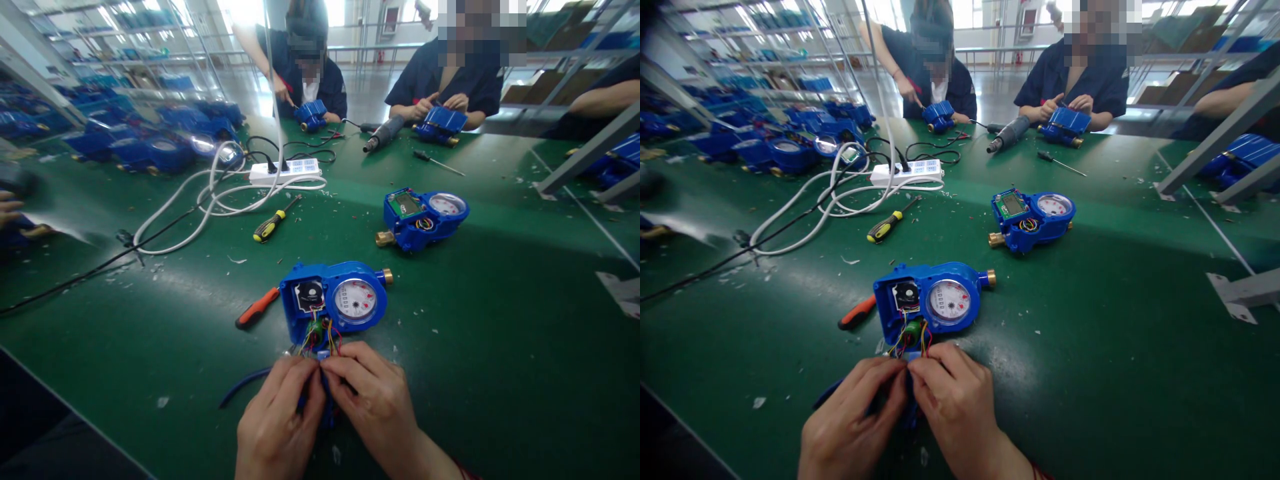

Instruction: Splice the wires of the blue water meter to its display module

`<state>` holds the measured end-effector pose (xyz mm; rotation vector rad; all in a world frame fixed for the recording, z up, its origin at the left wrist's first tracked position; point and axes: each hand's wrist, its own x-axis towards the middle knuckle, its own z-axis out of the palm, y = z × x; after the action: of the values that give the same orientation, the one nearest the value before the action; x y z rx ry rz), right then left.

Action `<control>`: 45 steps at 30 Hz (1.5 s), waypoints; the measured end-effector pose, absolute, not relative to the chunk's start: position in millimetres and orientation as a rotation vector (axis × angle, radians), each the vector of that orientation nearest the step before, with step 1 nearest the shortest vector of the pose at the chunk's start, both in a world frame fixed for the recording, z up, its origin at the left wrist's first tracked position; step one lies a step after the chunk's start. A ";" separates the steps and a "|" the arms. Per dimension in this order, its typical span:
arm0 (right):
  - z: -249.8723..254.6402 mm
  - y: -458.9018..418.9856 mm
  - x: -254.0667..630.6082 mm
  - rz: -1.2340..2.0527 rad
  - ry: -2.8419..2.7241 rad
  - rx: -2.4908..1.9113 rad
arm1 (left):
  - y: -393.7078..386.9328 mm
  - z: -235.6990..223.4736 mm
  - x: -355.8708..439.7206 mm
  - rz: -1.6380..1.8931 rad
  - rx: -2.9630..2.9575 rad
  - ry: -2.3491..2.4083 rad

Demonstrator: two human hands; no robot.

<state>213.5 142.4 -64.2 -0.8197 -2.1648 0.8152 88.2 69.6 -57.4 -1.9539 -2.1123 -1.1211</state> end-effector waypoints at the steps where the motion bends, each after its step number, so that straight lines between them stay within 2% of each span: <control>1: -64.5 142.3 213.5 0.813 -2.164 -0.820 | 69.6 -57.3 88.2 -1.130 -1.956 -2.125; 19: -71.3 138.7 211.1 0.708 -2.090 -0.782 | 70.9 -53.6 87.6 -1.285 -1.758 -2.622; 23: -69.2 139.9 210.4 0.737 -2.073 -0.786 | 70.5 -55.3 86.7 -1.464 -1.690 -2.787; 28: -69.5 141.1 209.9 0.869 -1.991 -0.833 | 62.6 -51.7 82.4 -1.704 -1.304 -2.890; 31: -70.0 142.0 211.2 0.999 -1.960 -0.847 | 54.8 -49.8 70.2 -1.582 -1.093 -2.851; 35: -69.5 142.9 211.9 1.058 -1.945 -0.855 | 46.9 -52.4 52.2 -1.128 -0.908 -2.935; 37: -68.9 142.7 211.6 1.028 -1.944 -0.826 | 45.0 -54.1 51.0 -1.104 -0.934 -2.861; 42: -67.7 142.3 212.0 0.979 -1.944 -0.788 | 48.3 -53.1 74.4 -1.362 -1.443 -2.631; 45: -67.7 142.1 213.5 0.994 -1.933 -0.770 | 56.9 -51.9 86.6 -1.449 -1.676 -2.706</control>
<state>213.5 142.1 -67.7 -0.7703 -1.9333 0.9943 86.6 56.9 -51.9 -1.6763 -2.7062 -1.4485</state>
